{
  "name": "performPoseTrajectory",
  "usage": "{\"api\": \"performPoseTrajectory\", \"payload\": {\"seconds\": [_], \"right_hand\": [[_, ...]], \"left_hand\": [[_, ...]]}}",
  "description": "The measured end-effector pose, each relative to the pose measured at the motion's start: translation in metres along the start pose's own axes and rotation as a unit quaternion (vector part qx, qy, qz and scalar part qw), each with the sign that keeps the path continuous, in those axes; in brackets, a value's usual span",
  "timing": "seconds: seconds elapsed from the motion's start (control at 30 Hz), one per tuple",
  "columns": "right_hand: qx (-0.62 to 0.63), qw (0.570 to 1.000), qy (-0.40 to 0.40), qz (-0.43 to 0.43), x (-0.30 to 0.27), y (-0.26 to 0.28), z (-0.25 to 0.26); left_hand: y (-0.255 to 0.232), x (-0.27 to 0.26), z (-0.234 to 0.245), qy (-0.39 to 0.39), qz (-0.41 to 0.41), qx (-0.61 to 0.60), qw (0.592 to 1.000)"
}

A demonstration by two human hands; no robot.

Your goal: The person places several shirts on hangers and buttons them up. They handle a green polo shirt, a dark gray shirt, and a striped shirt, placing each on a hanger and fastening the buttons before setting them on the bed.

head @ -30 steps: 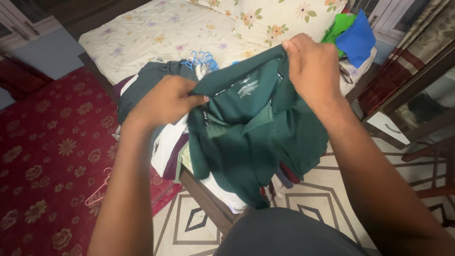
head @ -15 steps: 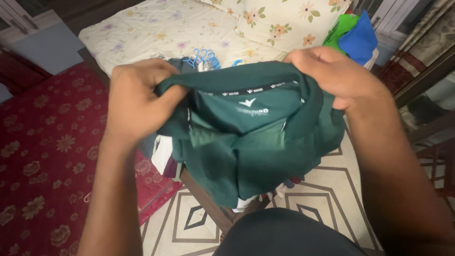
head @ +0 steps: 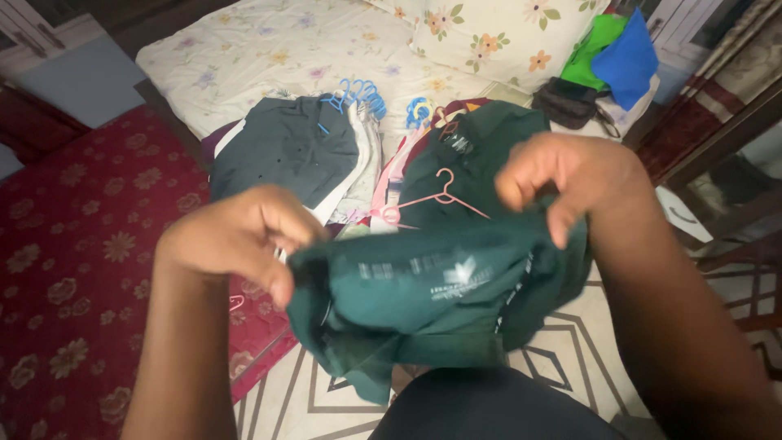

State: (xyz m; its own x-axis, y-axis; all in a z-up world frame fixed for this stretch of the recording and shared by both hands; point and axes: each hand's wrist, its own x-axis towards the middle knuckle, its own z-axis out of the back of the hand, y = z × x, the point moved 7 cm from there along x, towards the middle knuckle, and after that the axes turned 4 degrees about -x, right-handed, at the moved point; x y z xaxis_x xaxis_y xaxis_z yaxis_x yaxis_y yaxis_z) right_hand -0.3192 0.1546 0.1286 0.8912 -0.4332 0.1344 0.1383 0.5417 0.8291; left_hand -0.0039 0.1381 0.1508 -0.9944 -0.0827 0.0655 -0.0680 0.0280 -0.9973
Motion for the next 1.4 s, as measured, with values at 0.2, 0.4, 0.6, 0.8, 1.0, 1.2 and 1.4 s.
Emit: {"api": "performPoseTrajectory", "payload": {"seconds": [0.2, 0.4, 0.6, 0.8, 1.0, 1.2, 1.4], "right_hand": [[0.142, 0.865, -0.442, -0.191, 0.005, -0.101, 0.025], [0.156, 0.771, -0.505, -0.355, -0.049, -0.207, 0.007], [0.191, 0.763, -0.370, -0.494, -0.098, -0.339, -0.015], [-0.015, 0.815, -0.199, -0.545, -0.126, -0.491, -0.019], [-0.147, 0.823, -0.139, -0.531, -0.124, -0.563, -0.031], [-0.178, 0.829, -0.109, -0.518, -0.090, -0.589, -0.043], [-0.088, 0.835, -0.129, -0.528, -0.080, -0.599, -0.048]], "left_hand": [[0.093, -0.019, 0.110, -0.475, 0.127, 0.091, 0.866], [0.187, -0.017, 0.136, -0.489, 0.265, 0.416, 0.719], [0.237, 0.007, 0.136, -0.492, 0.314, 0.383, 0.716], [0.223, 0.026, 0.144, -0.457, 0.421, 0.404, 0.671], [0.208, 0.035, 0.137, -0.435, 0.474, 0.384, 0.662], [0.194, 0.028, 0.121, -0.485, 0.409, 0.337, 0.696], [0.197, 0.024, 0.106, -0.494, 0.295, 0.105, 0.811]]}}
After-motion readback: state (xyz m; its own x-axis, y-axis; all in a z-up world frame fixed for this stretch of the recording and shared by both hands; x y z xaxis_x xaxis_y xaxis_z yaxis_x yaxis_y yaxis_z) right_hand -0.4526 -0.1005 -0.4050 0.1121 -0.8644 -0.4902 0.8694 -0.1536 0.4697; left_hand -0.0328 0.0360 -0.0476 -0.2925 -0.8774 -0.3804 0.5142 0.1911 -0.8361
